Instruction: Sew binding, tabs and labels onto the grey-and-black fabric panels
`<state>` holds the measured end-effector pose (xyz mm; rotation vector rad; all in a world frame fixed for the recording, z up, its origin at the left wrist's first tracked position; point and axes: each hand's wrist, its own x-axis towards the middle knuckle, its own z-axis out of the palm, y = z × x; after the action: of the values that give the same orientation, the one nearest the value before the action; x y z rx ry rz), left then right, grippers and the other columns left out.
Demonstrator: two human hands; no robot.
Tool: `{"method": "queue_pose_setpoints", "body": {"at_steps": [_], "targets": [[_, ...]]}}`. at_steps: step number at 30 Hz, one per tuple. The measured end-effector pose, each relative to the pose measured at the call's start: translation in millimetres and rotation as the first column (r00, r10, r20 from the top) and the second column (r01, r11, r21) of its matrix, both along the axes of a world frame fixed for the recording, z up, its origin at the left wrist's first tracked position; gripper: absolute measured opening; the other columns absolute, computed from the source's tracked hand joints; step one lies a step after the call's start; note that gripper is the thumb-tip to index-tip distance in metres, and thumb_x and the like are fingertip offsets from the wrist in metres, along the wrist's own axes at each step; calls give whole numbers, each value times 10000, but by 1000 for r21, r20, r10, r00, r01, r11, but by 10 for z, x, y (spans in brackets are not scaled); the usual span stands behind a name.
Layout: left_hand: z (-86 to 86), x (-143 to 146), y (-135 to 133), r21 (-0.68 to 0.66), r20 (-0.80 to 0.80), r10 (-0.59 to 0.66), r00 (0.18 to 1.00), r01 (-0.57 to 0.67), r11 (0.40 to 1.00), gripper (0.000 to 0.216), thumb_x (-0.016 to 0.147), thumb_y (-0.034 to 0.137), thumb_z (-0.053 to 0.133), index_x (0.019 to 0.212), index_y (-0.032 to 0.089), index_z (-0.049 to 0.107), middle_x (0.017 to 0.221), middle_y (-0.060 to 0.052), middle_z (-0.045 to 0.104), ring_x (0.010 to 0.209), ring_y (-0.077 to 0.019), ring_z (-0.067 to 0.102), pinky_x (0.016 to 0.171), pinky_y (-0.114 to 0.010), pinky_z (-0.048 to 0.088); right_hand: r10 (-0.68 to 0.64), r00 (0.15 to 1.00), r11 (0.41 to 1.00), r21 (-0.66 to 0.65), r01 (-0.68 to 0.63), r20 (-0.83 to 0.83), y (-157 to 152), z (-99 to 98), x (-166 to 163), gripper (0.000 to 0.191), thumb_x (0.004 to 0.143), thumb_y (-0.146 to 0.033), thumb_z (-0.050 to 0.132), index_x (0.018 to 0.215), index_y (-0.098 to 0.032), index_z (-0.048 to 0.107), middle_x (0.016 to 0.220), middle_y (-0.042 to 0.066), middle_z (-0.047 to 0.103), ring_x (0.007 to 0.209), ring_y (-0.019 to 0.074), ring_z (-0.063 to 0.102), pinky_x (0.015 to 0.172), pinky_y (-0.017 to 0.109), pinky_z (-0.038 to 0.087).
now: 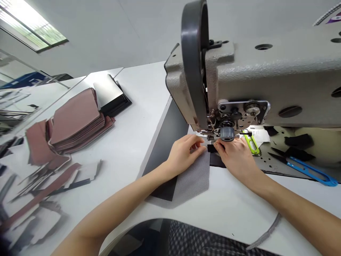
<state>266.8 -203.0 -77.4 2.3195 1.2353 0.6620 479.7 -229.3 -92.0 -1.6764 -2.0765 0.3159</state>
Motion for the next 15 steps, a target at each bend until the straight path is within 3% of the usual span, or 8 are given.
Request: {"method": "queue_pose_setpoints", "body": {"at_steps": [2, 4, 8, 15], "targets": [[-21, -85, 46, 167, -121, -55, 991, 75, 983, 168, 991, 261, 569, 1070, 184, 696, 1014, -62, 725, 933, -204, 623, 827, -336, 537, -42, 997, 999, 8, 41, 60, 84, -86, -14, 316, 992, -335, 452, 777, -215, 650, 787, 46, 716, 694, 220, 651, 690, 342, 437], [-29, -174, 48, 242, -214, -131, 968, 183, 953, 261, 1021, 304, 528, 1192, 184, 685, 1172, -92, 712, 1033, -233, 596, 904, -380, 530, -65, 994, 998, 11, 64, 92, 128, -141, -31, 312, 979, -323, 464, 741, -211, 632, 737, 59, 701, 630, 223, 626, 649, 342, 396], [-38, -278, 1, 251, -335, -244, 910, 335, 908, 410, 1057, 408, 456, 1374, 194, 604, 1400, -88, 637, 1209, -273, 541, 999, -438, 477, -88, 985, 996, 31, 85, 149, 145, -149, -71, 302, 963, -308, 489, 717, -218, 639, 683, 52, 677, 585, 218, 594, 648, 344, 355], [-44, -266, 22, 181, -395, -317, 862, 412, 893, 481, 1066, 471, 398, 1442, 221, 565, 1502, -68, 568, 1358, -306, 451, 1103, -483, 370, -103, 976, 992, 91, 87, 190, 165, -138, -141, 335, 957, -287, 457, 688, -215, 642, 655, 54, 659, 610, 219, 593, 657, 350, 346]]}}
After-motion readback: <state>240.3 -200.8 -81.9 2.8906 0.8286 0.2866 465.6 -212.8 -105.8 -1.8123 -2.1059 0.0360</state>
